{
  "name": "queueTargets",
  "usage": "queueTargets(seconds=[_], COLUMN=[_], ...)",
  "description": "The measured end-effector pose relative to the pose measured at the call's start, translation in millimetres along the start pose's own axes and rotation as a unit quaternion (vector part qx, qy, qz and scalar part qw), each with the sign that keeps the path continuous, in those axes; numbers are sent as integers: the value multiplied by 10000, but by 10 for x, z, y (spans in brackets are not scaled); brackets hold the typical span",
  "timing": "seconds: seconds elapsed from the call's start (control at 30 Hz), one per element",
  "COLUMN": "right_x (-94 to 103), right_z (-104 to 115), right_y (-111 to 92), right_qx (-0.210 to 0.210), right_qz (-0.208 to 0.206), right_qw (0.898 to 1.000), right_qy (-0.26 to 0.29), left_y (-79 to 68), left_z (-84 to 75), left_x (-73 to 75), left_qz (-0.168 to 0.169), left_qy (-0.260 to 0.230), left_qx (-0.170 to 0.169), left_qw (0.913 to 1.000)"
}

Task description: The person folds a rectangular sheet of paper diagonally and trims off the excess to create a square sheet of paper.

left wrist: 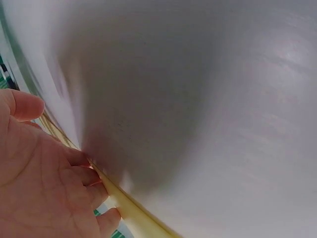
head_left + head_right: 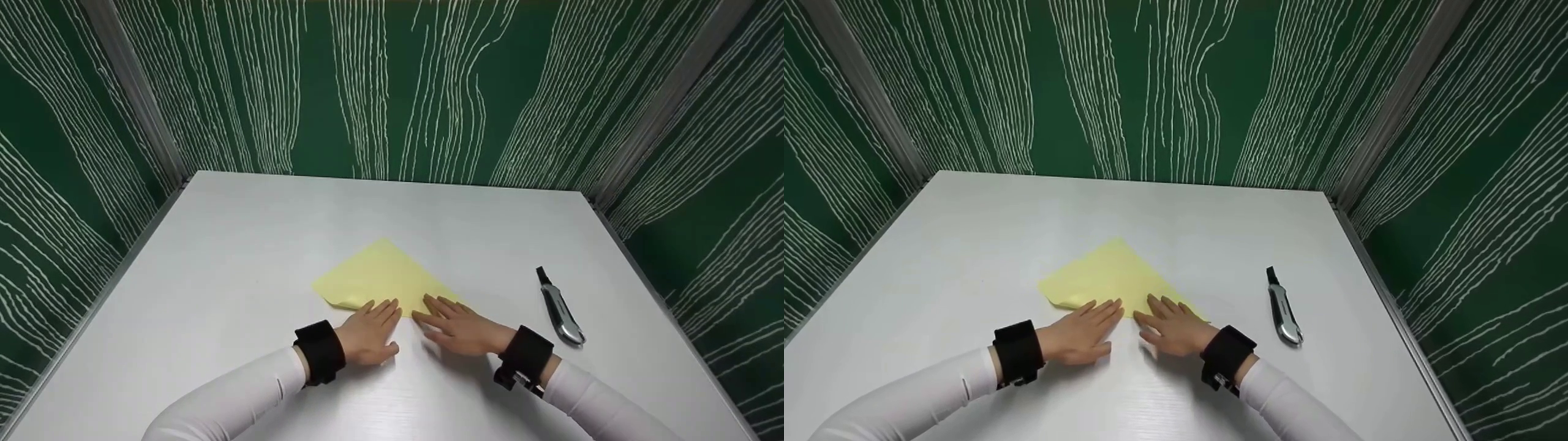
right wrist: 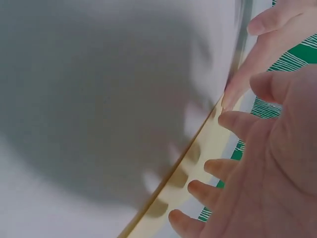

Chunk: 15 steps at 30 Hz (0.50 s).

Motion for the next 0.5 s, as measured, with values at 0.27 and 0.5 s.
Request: queueTargets(seconds=[0.27,0.5], right_x=[-38,-24], right_z=[-15,-24], right_y=[30,36], right_qx=[33,58], right_qz=[23,-14], right_qw=[9999,9997], right_qy=[-113,-233], left_y=[29,-10], left_z=[50,31], left_x=[-73,-52], left_qz=[-75,-220], left_qy=[-104,-197], left_qx=[-61,-223], left_qw=[9999,9993])
Point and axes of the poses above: each hand's wrist, its own y-axis towards the middle knuckle, its own x-axis out of the back of the hand, z = x × y, the point moved 6 cm from there along y, towards the middle knuckle, and after that the axes turned 14 degrees about -x, right-handed, at the moved point
